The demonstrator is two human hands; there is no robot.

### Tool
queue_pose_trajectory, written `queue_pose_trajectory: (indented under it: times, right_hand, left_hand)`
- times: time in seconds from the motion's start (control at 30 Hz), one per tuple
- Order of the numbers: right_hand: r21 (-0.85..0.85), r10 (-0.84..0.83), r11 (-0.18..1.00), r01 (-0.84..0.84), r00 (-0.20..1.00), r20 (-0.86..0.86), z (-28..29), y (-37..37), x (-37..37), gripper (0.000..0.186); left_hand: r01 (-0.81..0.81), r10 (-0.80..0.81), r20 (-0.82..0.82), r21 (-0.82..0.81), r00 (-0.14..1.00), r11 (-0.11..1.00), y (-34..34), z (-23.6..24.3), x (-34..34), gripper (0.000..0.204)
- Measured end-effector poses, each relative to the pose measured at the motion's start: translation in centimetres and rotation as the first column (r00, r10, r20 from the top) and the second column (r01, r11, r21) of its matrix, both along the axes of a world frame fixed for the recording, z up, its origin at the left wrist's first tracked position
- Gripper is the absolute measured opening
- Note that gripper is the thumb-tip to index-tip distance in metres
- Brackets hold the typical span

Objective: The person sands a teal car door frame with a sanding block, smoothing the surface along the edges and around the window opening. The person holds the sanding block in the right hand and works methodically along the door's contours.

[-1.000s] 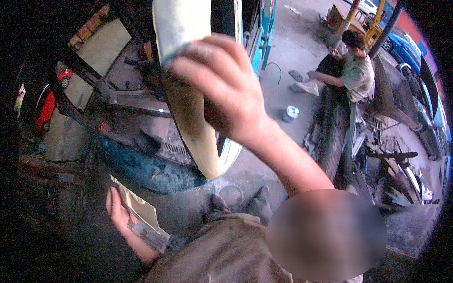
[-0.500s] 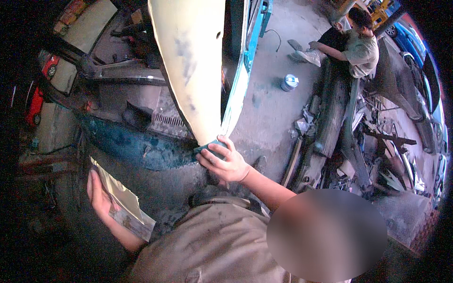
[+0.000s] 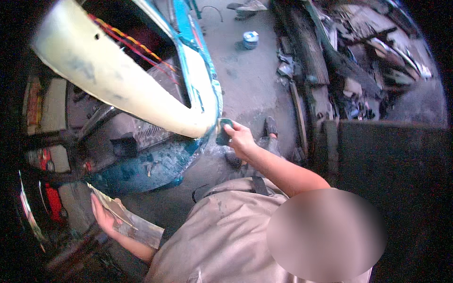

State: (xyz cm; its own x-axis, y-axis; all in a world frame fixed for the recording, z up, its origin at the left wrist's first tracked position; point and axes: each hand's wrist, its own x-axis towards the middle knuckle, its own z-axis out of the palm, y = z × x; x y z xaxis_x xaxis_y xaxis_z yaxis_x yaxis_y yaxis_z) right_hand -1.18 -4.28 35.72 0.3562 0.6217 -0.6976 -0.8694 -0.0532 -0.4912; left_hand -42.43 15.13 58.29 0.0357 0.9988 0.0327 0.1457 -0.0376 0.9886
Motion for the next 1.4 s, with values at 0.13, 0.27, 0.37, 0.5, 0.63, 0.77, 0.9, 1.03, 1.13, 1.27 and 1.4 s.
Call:
queue_pose_trajectory:
  times: [0.13,0.27,0.37,0.5,0.63,0.77,0.9,1.03,1.13,1.27,1.4]
  right_hand:
    - [-0.031,-0.060,0.998,0.057,0.994,-0.093,-2.4,1.4,-1.9,0.021]
    - [-0.107,-0.157,0.983,0.146,0.983,-0.096,-4.9,2.8,-2.9,0.021]
    - [-0.143,-0.205,0.971,0.190,0.973,-0.104,-7.7,3.7,-3.6,0.021]
    - [-0.180,-0.226,0.962,0.207,0.970,-0.093,-7.8,5.4,-4.2,0.022]
    - [-0.150,-0.245,0.961,0.232,0.966,-0.081,-4.8,6.0,-4.5,0.023]
    - [-0.149,-0.224,0.965,0.218,0.974,-0.027,-0.1,6.0,-4.0,0.025]
    - [-0.147,-0.175,0.973,0.178,0.984,0.029,4.8,6.8,-4.0,0.027]
    - [-0.120,-0.173,0.977,0.179,0.983,0.054,9.4,7.3,-4.2,0.028]
    - [-0.094,-0.142,0.984,0.153,0.983,0.113,13.6,7.2,-4.6,0.027]
    - [-0.060,-0.059,0.996,0.072,0.979,0.194,17.0,7.2,-3.9,0.025]
    - [-0.116,-0.113,0.983,0.143,0.966,0.233,22.3,8.0,-4.1,0.022]
  left_hand:
    - [-0.061,0.062,-0.032,0.017,0.998,0.998,-0.8,1.8,4.3,0.042]
    - [-0.025,0.031,-0.063,0.099,0.998,0.995,-0.9,1.8,4.6,0.043]
    - [0.062,-0.059,-0.052,0.073,0.997,0.995,-0.8,1.9,3.6,0.043]
    - [0.016,-0.008,-0.071,0.108,0.997,0.994,-0.8,1.1,2.2,0.042]
    - [-0.181,0.186,0.088,-0.056,0.979,0.982,-1.5,1.3,2.9,0.043]
    - [-0.069,0.082,0.149,-0.088,0.985,0.994,-0.7,-1.4,-0.7,0.046]
    - [-0.027,0.056,0.192,-0.151,0.980,0.988,-0.8,-4.3,-2.8,0.048]
    - [-0.153,0.206,0.197,-0.252,0.959,0.956,-0.9,-6.0,-2.6,0.049]
    - [-0.190,0.273,0.241,-0.317,0.932,0.929,-1.3,-7.3,-2.3,0.051]
    - [-0.093,0.225,0.282,-0.415,0.933,0.905,-2.5,-5.5,-1.6,0.050]
    - [-0.042,0.192,0.309,-0.433,0.932,0.900,-2.4,-5.8,-2.1,0.048]
